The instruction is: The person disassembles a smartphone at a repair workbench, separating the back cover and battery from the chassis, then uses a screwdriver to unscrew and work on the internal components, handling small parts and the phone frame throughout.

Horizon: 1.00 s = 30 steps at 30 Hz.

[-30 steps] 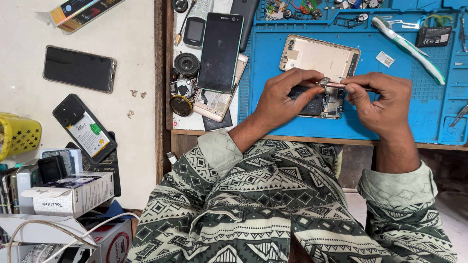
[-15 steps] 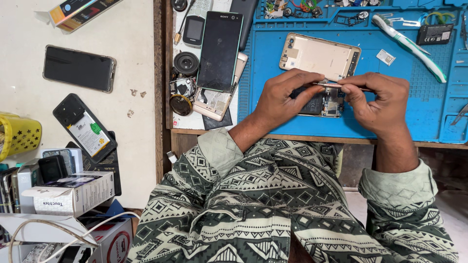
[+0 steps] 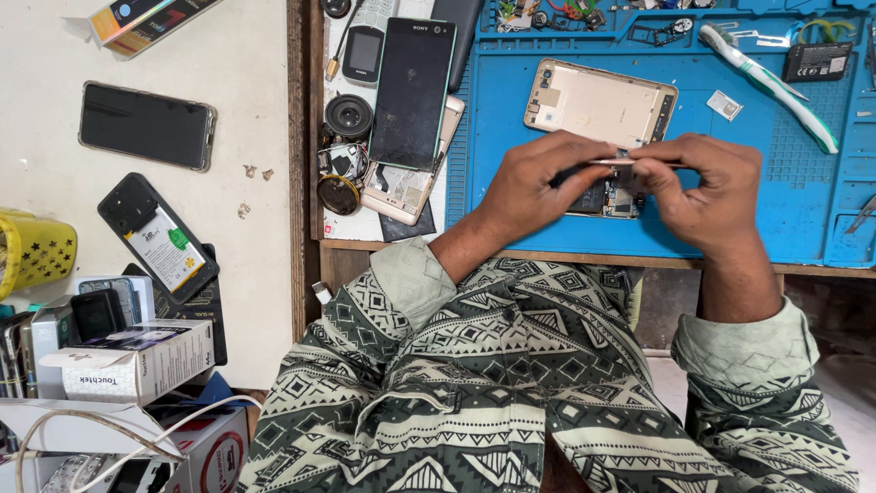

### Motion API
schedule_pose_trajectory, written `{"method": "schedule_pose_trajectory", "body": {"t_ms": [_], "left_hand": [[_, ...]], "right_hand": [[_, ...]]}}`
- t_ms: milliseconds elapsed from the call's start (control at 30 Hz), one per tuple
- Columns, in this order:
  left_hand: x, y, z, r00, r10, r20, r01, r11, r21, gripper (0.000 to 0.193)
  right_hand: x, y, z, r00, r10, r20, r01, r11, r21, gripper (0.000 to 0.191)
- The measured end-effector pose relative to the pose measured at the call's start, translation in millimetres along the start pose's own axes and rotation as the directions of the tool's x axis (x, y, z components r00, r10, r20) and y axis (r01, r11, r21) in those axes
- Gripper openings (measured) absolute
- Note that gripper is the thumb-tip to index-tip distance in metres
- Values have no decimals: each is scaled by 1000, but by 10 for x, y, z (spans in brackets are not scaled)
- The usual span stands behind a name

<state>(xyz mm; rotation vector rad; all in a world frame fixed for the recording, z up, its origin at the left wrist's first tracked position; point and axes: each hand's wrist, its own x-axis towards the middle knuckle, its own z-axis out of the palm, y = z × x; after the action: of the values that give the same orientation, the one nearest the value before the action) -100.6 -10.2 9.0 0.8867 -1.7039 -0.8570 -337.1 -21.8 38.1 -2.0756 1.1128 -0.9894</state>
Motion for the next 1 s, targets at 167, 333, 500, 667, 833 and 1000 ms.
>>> {"method": "schedule_pose_trajectory", "body": {"t_ms": [167, 333, 500, 667, 833, 1000], "left_hand": [[6, -8, 2, 998, -54, -40, 54, 999, 5, 22], [24, -14, -7, 991, -117, -58, 112, 990, -82, 23], [30, -25, -9, 989, -141, -53, 135, 985, -110, 26], [26, -42, -8, 990, -138, -35, 133, 983, -129, 27], [41, -60, -4, 992, -123, -20, 120, 987, -104, 27], [32, -53, -6, 992, -126, -19, 122, 985, -125, 27]], "right_hand": [[-13, 11, 8, 1000, -7, -28, 5, 999, -49, 16], [-25, 67, -43, 999, -2, -40, 0, 998, -65, 18], [-52, 101, -59, 998, -8, -56, 2, 994, -113, 17], [-46, 130, -69, 996, -60, -64, 51, 989, -139, 17], [-46, 138, -74, 997, -26, -69, 17, 991, -129, 18], [-44, 142, -62, 997, -41, -66, 35, 995, -90, 17]]}}
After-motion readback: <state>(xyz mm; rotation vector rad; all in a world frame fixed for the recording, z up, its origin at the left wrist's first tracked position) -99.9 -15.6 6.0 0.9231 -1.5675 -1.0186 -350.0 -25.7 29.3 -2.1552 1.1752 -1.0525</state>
